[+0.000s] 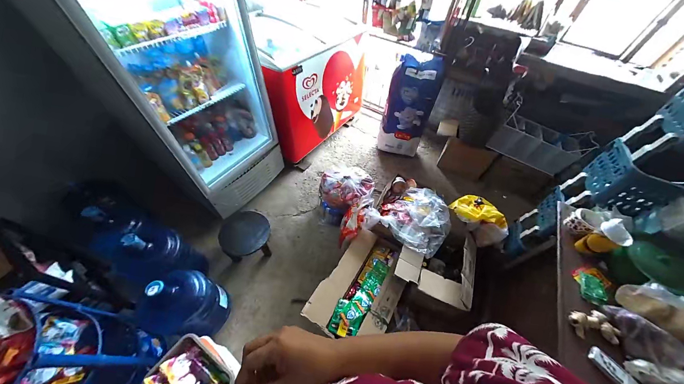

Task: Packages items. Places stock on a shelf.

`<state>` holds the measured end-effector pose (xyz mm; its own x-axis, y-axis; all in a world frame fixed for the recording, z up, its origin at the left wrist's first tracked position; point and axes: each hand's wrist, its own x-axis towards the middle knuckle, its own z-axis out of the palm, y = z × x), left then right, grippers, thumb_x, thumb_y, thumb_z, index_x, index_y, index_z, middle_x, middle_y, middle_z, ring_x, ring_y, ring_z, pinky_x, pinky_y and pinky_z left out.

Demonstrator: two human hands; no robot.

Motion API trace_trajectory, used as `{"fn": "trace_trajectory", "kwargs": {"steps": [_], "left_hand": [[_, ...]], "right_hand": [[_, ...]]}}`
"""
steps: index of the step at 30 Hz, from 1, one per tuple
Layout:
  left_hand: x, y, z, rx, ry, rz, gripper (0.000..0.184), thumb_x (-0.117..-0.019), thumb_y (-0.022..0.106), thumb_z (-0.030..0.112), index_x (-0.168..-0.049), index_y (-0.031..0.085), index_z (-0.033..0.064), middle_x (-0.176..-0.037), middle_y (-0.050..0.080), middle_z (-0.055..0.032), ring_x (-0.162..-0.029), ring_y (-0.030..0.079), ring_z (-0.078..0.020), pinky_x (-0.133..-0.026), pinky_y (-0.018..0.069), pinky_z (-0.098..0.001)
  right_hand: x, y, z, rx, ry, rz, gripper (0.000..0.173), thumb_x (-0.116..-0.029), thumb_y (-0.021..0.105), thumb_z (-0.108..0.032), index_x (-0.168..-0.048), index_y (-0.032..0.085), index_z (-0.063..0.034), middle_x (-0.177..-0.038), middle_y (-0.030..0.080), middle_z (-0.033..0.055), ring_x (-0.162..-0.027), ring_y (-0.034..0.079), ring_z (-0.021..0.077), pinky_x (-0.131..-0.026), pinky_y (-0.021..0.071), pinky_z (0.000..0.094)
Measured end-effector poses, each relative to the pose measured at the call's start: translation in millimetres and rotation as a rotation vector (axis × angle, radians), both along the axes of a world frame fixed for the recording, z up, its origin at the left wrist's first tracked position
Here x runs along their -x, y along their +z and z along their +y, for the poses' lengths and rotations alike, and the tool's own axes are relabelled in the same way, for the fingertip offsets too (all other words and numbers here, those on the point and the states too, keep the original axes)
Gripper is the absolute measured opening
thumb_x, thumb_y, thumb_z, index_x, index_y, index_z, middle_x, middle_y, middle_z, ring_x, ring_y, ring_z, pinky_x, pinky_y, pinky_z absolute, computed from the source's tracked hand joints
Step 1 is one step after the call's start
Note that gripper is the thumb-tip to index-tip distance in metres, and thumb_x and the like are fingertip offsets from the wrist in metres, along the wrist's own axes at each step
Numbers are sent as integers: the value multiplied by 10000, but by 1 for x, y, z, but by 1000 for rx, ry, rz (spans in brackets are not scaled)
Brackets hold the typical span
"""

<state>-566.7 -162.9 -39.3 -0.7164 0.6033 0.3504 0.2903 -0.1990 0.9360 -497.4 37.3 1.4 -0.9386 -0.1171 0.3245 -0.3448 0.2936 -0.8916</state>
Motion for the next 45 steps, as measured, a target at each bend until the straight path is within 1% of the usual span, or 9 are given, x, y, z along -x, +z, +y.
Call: {"fn": "trace_trajectory", "kwargs": {"steps": [3, 8, 15, 19, 24, 28, 35, 40, 45], "left_hand": [[26, 0, 5, 126, 62, 130, 103, -903, 772, 268, -990, 731, 231, -1169, 635, 166, -1166, 562, 47, -993, 500, -187], [75, -8, 36, 131, 66, 188, 135, -879, 748, 312, -898, 688, 193, -1164, 651, 108, -1155, 583, 18, -967, 515, -184], [142, 7, 66, 228, 166, 147, 260, -849, 779, 281, -836, 651, 54, -1152, 663, -88, -1216, 577, -135, -1071, 460, -313], [167, 10, 68, 287, 337, 241, 175, -879, 760, 200, -866, 646, 68, -1077, 676, -66, -1153, 618, -128, -1193, 362, -394], [210, 8, 68, 434, 580, 471, 164, -927, 700, 281, -911, 676, 119, -1027, 700, -25, -1096, 655, -121, -1214, 332, -460], [251, 7, 61, 432, 590, 487, 220, -943, 657, 319, -896, 657, 104, -1002, 703, -45, -1072, 665, -131, -1220, 304, -464], [320, 21, 33, 156, 511, 281, 221, -838, 701, 144, -858, 651, -70, -993, 695, -178, -1090, 651, -222, -1085, 443, -364], [355, 17, 21, 146, 619, 244, 155, -834, 757, 40, -920, 725, -84, -1090, 718, -182, -1104, 672, -193, -999, 535, -320], [374, 17, 24, 349, 734, 345, 216, -839, 806, 193, -992, 797, 40, -1112, 758, -85, -1143, 678, -185, -1199, 340, -491]], "right_hand": [[26, -7, 7, -96, -43, 31, 144, -830, 781, -33, -926, 728, 60, -922, 693, 196, -747, 676, 270, -682, 569, 450], [80, -19, 29, -94, 22, -9, 195, -806, 791, -79, -902, 705, 66, -916, 677, 207, -763, 670, 286, -689, 566, 459], [178, -39, 68, -90, 119, 90, 216, -873, 733, -224, -902, 688, -15, -861, 650, 114, -645, 607, 127, -573, 538, 270], [230, -37, 73, -75, 223, 106, 167, -880, 712, -194, -904, 688, -30, -868, 654, 90, -634, 604, 84, -570, 537, 227], [294, -41, 71, -42, 303, 126, 176, -894, 714, -200, -908, 691, -26, -867, 646, 83, -616, 587, 53, -562, 526, 187], [340, -37, 67, -2, 408, 79, 196, -904, 699, -209, -901, 691, -13, -875, 639, 78, -641, 571, 26, -580, 503, 156], [421, -14, 39, -1, 562, 107, 191, -895, 710, -127, -897, 689, 63, -877, 659, 149, -702, 624, 116, -634, 543, 242], [469, -7, 29, -66, 577, 70, 181, -924, 706, -104, -939, 704, 76, -905, 669, 183, -726, 640, 180, -669, 559, 311], [512, -14, 39, -109, 656, 68, 182, -951, 694, -127, -970, 724, 52, -919, 678, 171, -736, 655, 187, -682, 576, 325]]}}
